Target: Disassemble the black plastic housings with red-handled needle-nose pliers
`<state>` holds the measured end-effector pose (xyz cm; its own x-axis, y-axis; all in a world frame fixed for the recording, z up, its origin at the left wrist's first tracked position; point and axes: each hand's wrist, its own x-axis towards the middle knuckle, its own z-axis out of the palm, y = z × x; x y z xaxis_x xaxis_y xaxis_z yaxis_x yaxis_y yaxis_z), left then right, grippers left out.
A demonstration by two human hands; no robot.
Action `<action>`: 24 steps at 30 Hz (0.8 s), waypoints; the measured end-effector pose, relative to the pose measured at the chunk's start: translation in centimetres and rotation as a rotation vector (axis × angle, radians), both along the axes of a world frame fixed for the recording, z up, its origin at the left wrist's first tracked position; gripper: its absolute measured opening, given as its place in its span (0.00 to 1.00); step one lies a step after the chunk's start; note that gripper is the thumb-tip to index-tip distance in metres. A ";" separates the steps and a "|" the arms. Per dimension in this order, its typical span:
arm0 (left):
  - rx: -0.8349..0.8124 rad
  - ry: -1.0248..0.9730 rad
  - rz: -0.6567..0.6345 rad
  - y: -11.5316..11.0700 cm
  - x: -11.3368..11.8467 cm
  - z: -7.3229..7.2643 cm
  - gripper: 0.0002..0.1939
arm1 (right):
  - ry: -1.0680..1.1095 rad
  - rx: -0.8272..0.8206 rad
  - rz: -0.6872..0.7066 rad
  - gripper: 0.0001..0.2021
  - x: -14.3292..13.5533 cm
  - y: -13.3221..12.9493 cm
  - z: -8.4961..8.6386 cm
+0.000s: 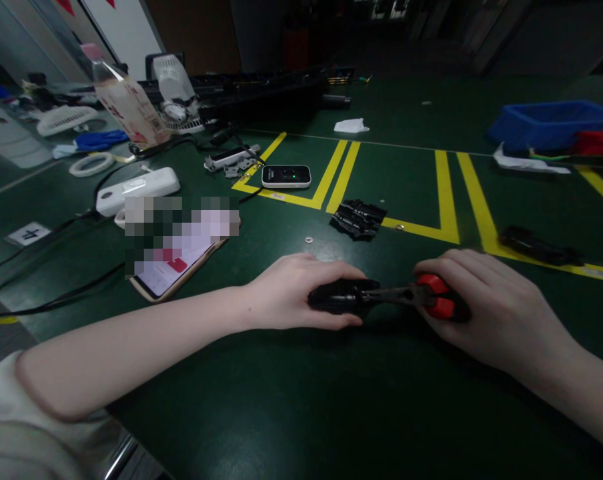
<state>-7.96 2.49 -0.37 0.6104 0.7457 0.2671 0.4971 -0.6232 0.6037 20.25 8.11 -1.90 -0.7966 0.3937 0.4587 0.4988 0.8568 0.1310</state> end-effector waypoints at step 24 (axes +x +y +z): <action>-0.039 -0.100 -0.078 0.0 0.2 0.4 0.15 | -0.004 0.027 -0.006 0.03 -0.4 -0.5 0.5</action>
